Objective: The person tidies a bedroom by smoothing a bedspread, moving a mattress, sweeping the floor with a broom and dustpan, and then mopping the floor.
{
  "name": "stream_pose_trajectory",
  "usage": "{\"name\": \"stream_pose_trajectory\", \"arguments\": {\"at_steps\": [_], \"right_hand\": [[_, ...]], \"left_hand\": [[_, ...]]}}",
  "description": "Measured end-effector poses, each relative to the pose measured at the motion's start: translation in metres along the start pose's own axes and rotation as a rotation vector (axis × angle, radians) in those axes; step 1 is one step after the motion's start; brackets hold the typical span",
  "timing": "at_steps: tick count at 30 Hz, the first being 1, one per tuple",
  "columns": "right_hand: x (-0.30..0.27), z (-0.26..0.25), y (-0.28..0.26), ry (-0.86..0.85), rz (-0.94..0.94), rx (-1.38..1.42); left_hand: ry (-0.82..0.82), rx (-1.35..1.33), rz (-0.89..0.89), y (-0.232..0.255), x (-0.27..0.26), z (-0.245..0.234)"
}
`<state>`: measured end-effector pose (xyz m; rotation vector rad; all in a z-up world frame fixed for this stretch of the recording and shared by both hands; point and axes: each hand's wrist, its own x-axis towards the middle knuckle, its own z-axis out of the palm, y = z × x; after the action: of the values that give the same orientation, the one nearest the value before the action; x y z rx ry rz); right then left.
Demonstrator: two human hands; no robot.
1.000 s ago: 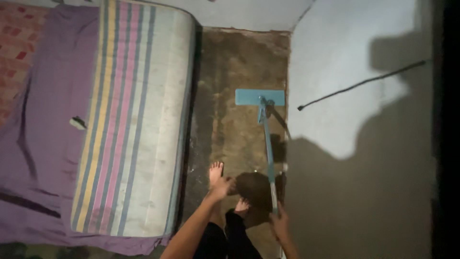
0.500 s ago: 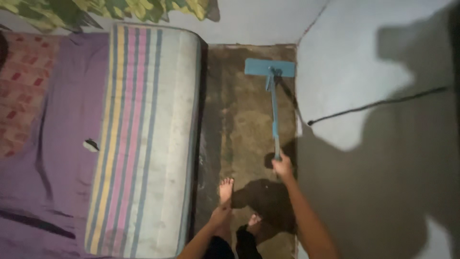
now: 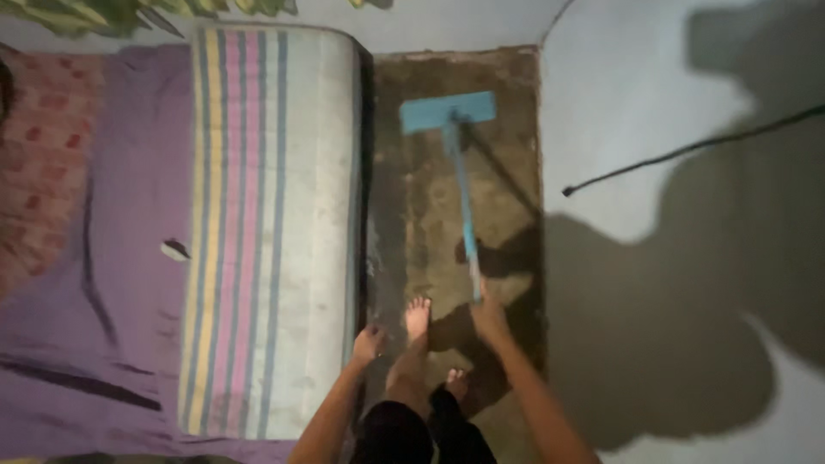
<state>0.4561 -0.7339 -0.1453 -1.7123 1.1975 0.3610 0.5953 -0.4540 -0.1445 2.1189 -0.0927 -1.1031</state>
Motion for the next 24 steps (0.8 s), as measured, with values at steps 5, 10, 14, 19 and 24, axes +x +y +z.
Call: {"name": "stream_pose_trajectory", "arguments": {"at_steps": [5,10,14,19,24], "right_hand": [[-0.167,-0.009,0.115,-0.094,0.0,-0.106],[-0.235,-0.011,0.153,-0.139,0.077,-0.134],[-0.192,-0.001,0.127,-0.196,0.135,-0.102],[-0.061,0.022,0.034,-0.053,-0.222,0.076],[0.081,0.023,-0.107,-0.067,-0.174,-0.189]], "left_hand": [[0.013,0.471,0.604,-0.04,-0.049,0.044],[-0.219,-0.032,0.135,-0.056,-0.089,0.092],[-0.256,-0.218,0.021,-0.05,-0.105,0.111],[-0.206,-0.615,-0.148,-0.015,-0.07,0.093],[-0.178,-0.858,-0.248,0.02,-0.028,0.059]]}}
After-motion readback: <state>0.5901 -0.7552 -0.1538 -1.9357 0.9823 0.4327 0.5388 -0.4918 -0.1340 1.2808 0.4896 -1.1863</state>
